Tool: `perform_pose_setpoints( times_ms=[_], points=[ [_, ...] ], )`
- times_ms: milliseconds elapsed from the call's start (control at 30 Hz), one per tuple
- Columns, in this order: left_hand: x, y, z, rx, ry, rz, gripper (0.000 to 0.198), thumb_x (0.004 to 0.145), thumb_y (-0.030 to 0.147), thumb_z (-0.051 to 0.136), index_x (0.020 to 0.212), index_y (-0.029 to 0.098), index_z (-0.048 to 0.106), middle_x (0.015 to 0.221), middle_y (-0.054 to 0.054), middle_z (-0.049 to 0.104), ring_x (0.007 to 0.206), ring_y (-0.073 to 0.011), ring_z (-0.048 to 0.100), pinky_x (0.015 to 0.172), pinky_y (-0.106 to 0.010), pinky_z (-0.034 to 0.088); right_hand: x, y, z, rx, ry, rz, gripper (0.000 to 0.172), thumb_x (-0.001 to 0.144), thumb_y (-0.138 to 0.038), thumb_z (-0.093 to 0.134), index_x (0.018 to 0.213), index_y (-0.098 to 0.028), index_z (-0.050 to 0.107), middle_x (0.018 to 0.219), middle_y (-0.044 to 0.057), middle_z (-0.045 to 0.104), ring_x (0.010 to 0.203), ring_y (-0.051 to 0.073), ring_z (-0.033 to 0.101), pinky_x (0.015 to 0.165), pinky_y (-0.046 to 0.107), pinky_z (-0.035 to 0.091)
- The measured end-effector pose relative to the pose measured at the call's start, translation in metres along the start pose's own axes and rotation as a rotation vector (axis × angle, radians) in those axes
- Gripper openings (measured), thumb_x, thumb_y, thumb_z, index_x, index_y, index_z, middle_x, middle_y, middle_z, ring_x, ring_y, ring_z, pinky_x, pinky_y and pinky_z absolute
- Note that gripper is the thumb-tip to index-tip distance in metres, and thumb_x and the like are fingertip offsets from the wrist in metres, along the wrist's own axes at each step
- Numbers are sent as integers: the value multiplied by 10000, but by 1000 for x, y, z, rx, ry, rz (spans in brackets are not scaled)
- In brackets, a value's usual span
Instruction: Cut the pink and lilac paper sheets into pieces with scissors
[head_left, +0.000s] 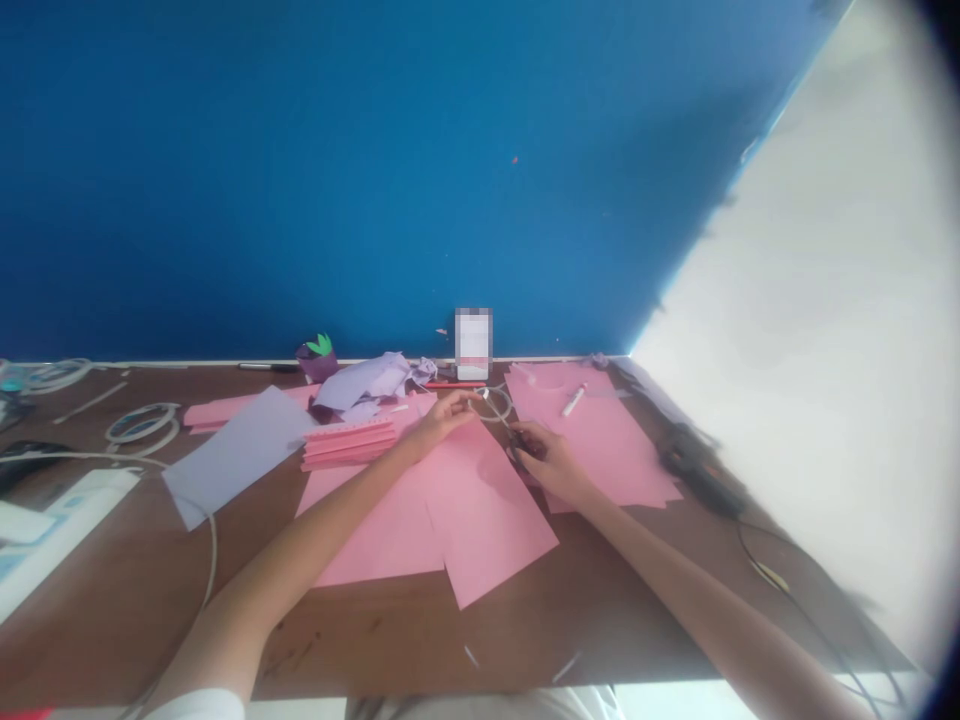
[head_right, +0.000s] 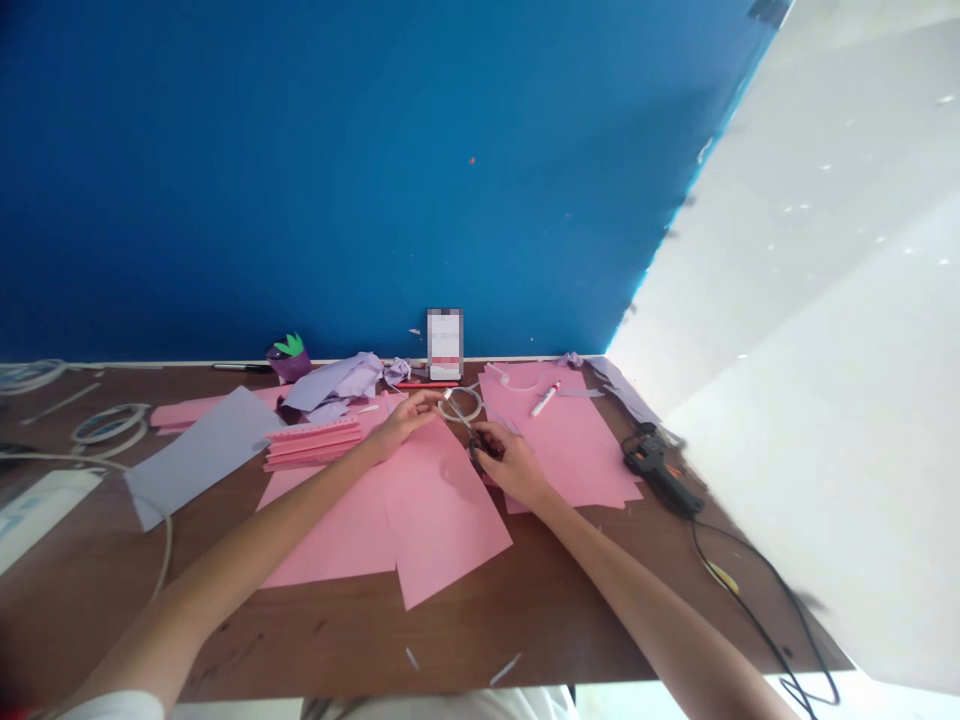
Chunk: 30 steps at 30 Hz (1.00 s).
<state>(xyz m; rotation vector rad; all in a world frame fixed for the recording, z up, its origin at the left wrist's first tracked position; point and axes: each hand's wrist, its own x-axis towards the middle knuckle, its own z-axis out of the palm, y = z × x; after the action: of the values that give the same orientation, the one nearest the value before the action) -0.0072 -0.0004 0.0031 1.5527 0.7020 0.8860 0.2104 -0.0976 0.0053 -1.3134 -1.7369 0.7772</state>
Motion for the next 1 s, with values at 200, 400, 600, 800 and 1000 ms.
perform_pose_setpoints(
  times_ms=[200, 400, 600, 800, 1000],
  points=[
    [-1, 1, 0, -32, -27, 1, 454, 800, 331, 603, 1224, 219, 486, 946, -49, 627, 958, -175, 575, 874, -309, 389, -3, -3, -5, -273, 51, -14, 330, 804, -236, 484, 1126, -223, 556, 835, 8, 655, 668, 137, 569, 619, 248, 423],
    [1, -5, 0, -12, 20, 87, 414, 769, 298, 639, 1156, 210, 520, 1162, -84, 565, 919, -147, 565, 861, -302, 414, -3, 1, -4, -703, 120, 12, 315, 811, -226, 484, 1113, -256, 572, 919, 25, 669, 709, 156, 586, 587, 247, 346],
    [2, -7, -1, 150, -60, 138, 355, 780, 296, 625, 1130, 237, 600, 1367, -80, 437, 1099, -204, 514, 868, -303, 423, -4, 1, 0, -875, 66, -62, 326, 833, -232, 449, 1141, -232, 554, 954, 51, 655, 762, 175, 590, 589, 265, 325],
    [4, -6, 1, 174, -74, 138, 319, 804, 324, 602, 1100, 210, 635, 1228, -96, 558, 1092, -215, 532, 915, -334, 409, -5, -1, 2, -899, 52, -78, 289, 833, -222, 436, 1093, -224, 565, 921, 51, 648, 766, 171, 587, 585, 264, 318],
    [4, -7, 0, 172, -49, 157, 282, 807, 303, 599, 1065, 201, 653, 1224, -103, 563, 1138, -229, 513, 926, -345, 405, -5, -1, 1, -864, 41, -74, 300, 837, -207, 429, 1108, -234, 555, 947, 38, 644, 785, 165, 588, 588, 256, 329]
  ],
)
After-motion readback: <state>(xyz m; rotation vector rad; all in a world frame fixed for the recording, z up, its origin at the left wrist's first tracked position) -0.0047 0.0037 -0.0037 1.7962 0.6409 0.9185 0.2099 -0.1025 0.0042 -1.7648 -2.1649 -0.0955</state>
